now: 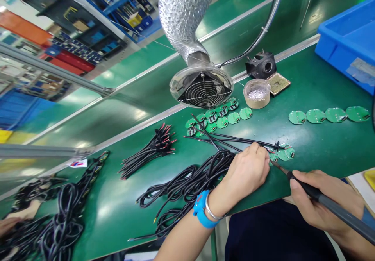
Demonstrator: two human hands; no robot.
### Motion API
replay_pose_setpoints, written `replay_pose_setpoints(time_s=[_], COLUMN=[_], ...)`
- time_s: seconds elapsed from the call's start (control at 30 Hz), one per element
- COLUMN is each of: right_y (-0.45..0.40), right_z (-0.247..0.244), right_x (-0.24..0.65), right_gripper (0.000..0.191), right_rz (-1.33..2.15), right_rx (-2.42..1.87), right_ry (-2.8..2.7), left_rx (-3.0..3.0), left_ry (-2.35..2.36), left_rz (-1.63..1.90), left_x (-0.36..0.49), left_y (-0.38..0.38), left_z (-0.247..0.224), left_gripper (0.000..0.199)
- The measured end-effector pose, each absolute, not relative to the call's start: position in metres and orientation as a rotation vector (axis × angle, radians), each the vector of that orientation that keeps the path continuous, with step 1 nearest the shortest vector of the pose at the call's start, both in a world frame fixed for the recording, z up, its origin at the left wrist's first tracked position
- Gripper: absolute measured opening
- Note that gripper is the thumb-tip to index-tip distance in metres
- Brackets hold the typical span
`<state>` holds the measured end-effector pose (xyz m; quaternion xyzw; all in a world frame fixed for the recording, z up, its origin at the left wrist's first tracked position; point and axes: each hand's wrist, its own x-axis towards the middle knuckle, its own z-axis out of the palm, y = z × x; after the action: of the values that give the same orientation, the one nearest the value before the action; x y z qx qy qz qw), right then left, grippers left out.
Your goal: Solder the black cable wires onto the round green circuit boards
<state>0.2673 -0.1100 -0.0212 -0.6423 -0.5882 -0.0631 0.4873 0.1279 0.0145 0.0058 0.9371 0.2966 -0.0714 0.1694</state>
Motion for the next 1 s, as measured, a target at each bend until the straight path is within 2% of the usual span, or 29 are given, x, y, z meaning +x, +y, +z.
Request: replay_pose_setpoints(time_s=[0.37, 0.47, 0.7, 0.83, 1.0], right_y=[-0.124, -0.131, -0.142, -0.136, -0.121], right_z=[-0.028, -0.034, -0.050, -0.040, -0.025], right_x=[0.264, 0.279, 0.313, 0.300, 0.269], right_gripper=[0.013, 0.012, 0.023, 0.019, 0.008], right_rz=[-0.246, -0.173, -0.018, -0.007, -0.153], right_rx=[-1.509, -1.503, -1.522, -1.530, -1.516], right_ry=[-1.580, -1.676, -1.765, -1.680, -1.456], left_rx=[2.701, 2.704, 2.674, 2.671, 2.658], left_ry=[0.883, 0.895, 0.909, 0.920, 0.913], left_rz=[-0.200, -0.201, -0.189, -0.154, -0.115], left_x=[0.129, 0.130, 0.130, 0.129, 0.129], left_y=[0.012, 0.012, 0.013, 0.011, 0.011], left_z=[0.006, 0.006, 0.005, 0.004, 0.003], left_gripper=[0.019, 0.019, 0.016, 0.016, 0.014])
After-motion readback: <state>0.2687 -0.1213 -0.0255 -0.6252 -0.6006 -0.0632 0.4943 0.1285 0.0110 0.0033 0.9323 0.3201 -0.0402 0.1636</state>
